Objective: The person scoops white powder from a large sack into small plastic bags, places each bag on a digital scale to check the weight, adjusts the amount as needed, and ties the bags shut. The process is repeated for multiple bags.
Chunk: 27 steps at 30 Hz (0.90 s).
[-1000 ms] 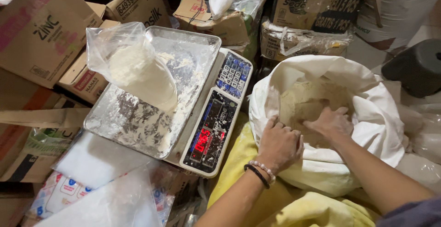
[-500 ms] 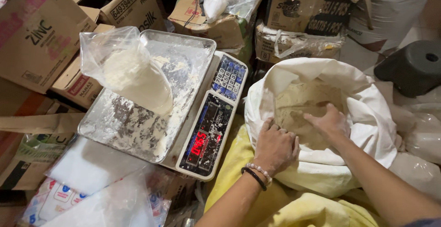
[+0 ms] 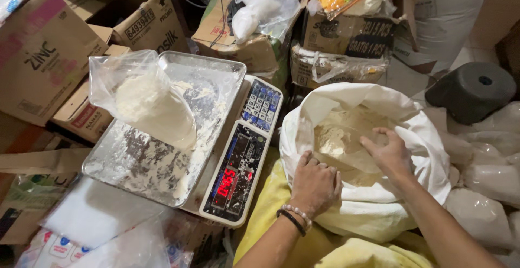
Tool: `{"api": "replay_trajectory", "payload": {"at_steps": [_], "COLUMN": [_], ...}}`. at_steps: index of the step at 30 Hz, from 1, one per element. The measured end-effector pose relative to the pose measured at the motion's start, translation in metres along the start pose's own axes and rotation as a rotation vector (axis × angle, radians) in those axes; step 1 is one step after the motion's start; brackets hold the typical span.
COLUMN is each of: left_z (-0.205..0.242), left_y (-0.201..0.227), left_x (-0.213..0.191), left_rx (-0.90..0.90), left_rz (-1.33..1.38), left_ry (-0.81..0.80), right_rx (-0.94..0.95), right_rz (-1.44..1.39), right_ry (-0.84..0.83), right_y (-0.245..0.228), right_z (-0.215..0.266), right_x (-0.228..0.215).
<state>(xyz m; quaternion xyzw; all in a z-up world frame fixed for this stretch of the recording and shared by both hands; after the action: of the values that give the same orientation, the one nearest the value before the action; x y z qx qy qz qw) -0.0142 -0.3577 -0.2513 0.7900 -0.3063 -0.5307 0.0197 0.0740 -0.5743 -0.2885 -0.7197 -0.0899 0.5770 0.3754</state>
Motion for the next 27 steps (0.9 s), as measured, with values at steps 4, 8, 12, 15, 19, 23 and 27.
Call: {"api": "replay_trajectory", "payload": {"at_steps": [4,8,12,15,19,23,27], "left_z": [0.000,0.000,0.000,0.001,0.001,-0.002,-0.009], "left_y": [0.000,0.000,-0.001,-0.002,-0.001,0.001,0.002], "left_x": [-0.001,-0.001,-0.001,-0.001,-0.003,-0.011,-0.025], "left_rx": [0.002,-0.006,-0.002,0.003,0.005,-0.002,-0.066], "left_rz": [-0.002,0.011,0.021,0.016,0.029,0.023,0.170], "left_ry": [-0.001,-0.011,0.016,0.009,0.012,-0.027,-0.074], "right_rx": [-0.026,0.052,0.017,-0.005,0.176,0.168,0.147], "right_rz": [-0.013,-0.047,-0.120,-0.206,-0.247,-0.265,-0.263], "right_ry": [0.012,-0.027,-0.005,0.000,-0.060,-0.092,-0.098], "right_y": [0.000,-0.005,-0.012,-0.018,-0.024,-0.036,-0.046], "right_z": [-0.004,-0.005,-0.004,-0.004,0.001,0.008,0.006], "right_x": [-0.003,-0.008,-0.015,-0.021,-0.036,-0.058,-0.072]}}
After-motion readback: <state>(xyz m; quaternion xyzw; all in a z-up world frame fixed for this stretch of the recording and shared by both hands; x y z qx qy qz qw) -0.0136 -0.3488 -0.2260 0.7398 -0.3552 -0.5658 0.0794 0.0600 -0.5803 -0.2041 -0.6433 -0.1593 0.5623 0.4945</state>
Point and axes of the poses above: each hand's wrist, its own z-axis away from the middle knuckle, its own x-axis out of the palm, y = z × x, the point moved 2 cm from there along -z, towards the middle knuckle, and after that the axes turned 9 degrees about y, right-handed, at the moved point
